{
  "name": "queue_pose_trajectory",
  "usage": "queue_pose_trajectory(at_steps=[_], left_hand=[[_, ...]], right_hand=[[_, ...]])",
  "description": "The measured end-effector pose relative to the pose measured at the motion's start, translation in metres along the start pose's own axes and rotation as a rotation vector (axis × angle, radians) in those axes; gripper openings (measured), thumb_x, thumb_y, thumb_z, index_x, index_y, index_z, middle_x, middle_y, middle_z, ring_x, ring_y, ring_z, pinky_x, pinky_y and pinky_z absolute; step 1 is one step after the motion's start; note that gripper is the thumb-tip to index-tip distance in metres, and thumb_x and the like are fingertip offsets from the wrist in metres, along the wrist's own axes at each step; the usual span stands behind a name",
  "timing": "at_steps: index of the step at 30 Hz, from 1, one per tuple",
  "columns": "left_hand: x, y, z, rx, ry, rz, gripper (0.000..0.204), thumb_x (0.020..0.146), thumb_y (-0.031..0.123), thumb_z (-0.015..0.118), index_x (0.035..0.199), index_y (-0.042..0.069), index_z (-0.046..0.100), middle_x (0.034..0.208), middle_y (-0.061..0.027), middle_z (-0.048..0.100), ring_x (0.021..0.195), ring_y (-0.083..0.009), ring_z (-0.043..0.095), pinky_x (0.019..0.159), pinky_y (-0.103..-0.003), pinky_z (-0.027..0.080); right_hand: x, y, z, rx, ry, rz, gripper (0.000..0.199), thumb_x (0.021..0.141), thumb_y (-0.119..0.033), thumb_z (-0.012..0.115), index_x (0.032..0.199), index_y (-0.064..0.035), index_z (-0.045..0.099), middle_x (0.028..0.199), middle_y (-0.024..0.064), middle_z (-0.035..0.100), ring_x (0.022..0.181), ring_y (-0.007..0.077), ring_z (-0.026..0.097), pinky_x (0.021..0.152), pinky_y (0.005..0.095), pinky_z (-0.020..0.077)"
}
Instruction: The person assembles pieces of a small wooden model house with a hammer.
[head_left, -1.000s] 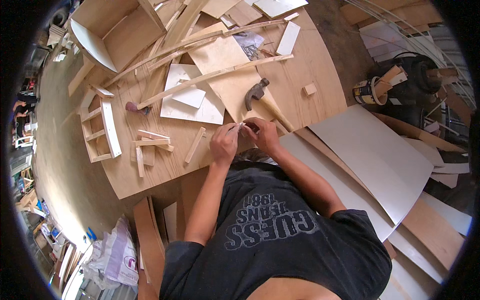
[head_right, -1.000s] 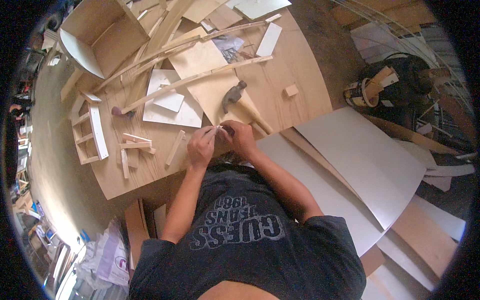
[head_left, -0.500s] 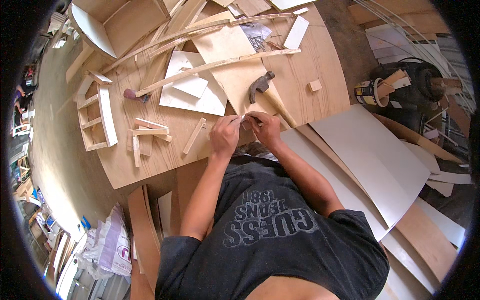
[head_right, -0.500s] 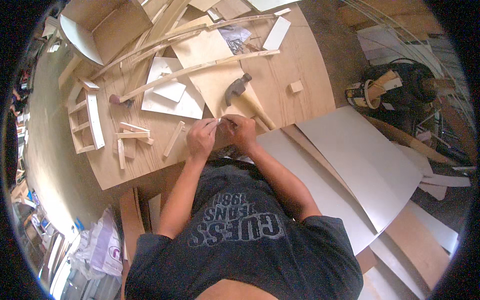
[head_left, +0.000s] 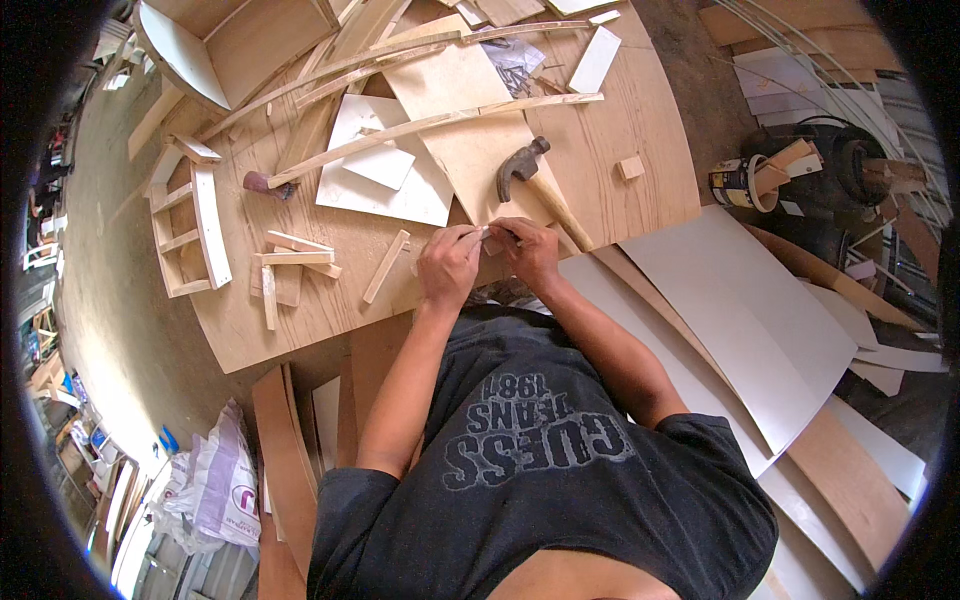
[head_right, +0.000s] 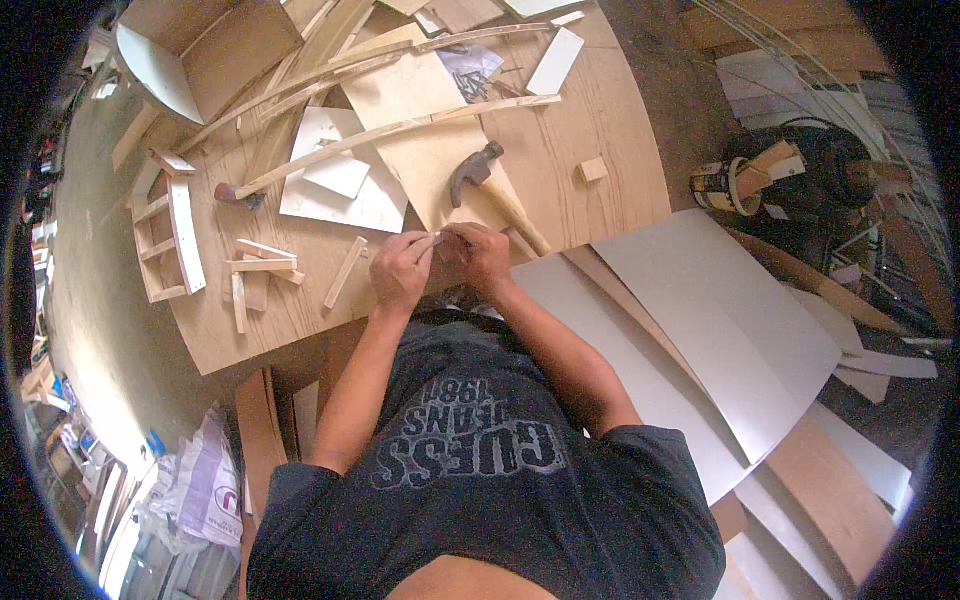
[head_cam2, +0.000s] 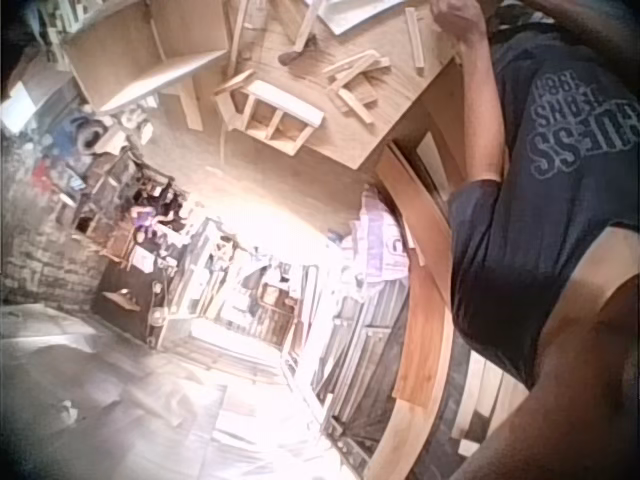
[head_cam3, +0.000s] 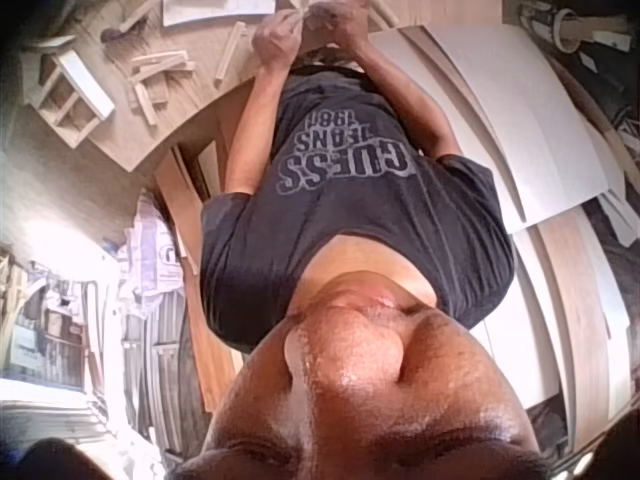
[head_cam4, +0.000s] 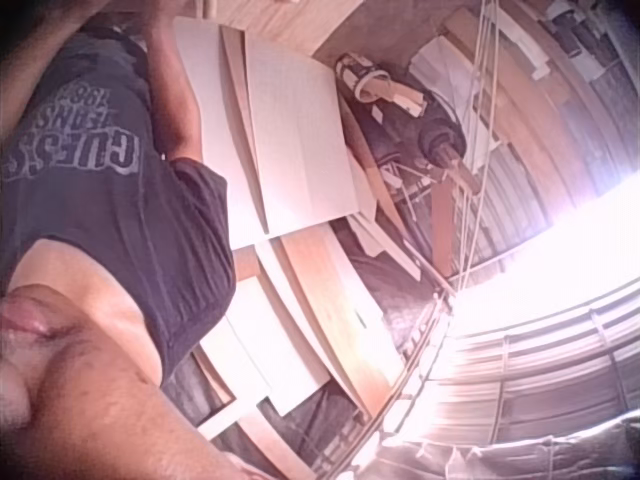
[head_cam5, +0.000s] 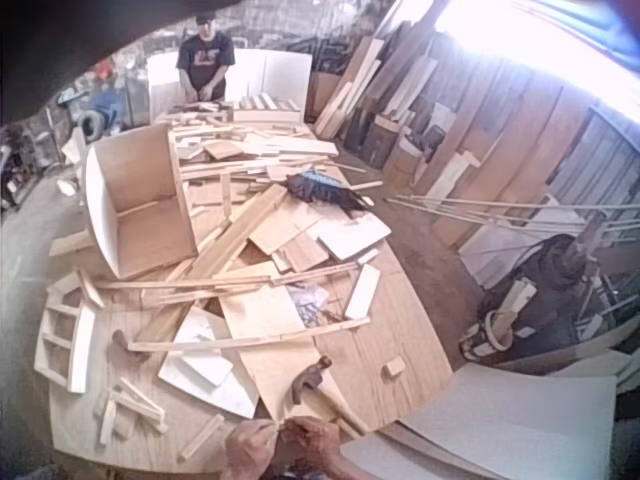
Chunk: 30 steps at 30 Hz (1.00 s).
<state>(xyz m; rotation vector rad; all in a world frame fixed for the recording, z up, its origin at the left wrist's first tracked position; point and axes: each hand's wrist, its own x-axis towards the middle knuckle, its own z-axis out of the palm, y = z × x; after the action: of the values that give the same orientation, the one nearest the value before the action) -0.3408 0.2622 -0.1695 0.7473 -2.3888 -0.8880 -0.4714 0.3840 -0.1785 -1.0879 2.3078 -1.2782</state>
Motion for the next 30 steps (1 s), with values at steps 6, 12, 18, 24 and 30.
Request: queue_pose_trajectory(at_steps=[6,12,18,24,30], left_hand=[[0.003,0.002,0.008,0.026,0.020,-0.016,0.009,0.088,0.014,0.081,0.095,0.009,0.082,0.099,-0.0044,0.075,0.093,-0.0281,0.073,0.082,-0.042,0.059],[0.005,0.010,0.015,-0.002,0.031,-0.073,0.008,0.090,0.010,0.078,0.097,0.008,0.081,0.100,-0.0070,0.073,0.096,-0.0305,0.072,0.082,-0.044,0.059],[0.004,0.007,0.020,-0.010,0.055,-0.101,0.007,0.090,0.009,0.077,0.096,0.007,0.079,0.098,-0.0073,0.073,0.093,-0.0313,0.072,0.081,-0.043,0.059],[0.003,0.004,0.022,-0.022,0.047,-0.103,0.007,0.089,0.010,0.078,0.096,0.008,0.080,0.098,-0.0069,0.073,0.093,-0.0311,0.072,0.081,-0.043,0.059],[0.005,0.003,0.009,0.018,-0.018,-0.006,0.010,0.089,0.011,0.079,0.099,0.008,0.081,0.101,-0.0060,0.074,0.094,-0.0308,0.073,0.082,-0.044,0.059]], right_hand=[[0.000,0.008,0.004,-0.065,0.009,-0.105,0.015,0.093,-0.009,0.081,0.107,-0.0054,0.081,0.101,0.0134,0.082,0.086,0.0281,0.081,0.074,0.0366,0.0627],[-0.002,0.020,0.002,-0.072,0.024,-0.142,0.015,0.092,-0.009,0.081,0.107,-0.0059,0.082,0.103,0.0128,0.082,0.087,0.0277,0.081,0.075,0.0361,0.0633],[0.002,0.003,-0.009,-0.078,-0.058,-0.227,0.016,0.091,-0.004,0.079,0.107,-0.0043,0.082,0.104,0.0145,0.081,0.086,0.0292,0.081,0.076,0.0366,0.0642],[0.003,0.000,-0.009,-0.003,-0.090,-0.068,0.016,0.090,-0.007,0.081,0.106,-0.0041,0.083,0.102,0.0146,0.081,0.083,0.0295,0.080,0.075,0.0366,0.0635],[0.006,-0.013,-0.016,-0.015,-0.132,0.077,0.017,0.088,-0.011,0.082,0.105,-0.0067,0.084,0.100,0.0176,0.081,0.086,0.0337,0.079,0.078,0.0408,0.0621]])
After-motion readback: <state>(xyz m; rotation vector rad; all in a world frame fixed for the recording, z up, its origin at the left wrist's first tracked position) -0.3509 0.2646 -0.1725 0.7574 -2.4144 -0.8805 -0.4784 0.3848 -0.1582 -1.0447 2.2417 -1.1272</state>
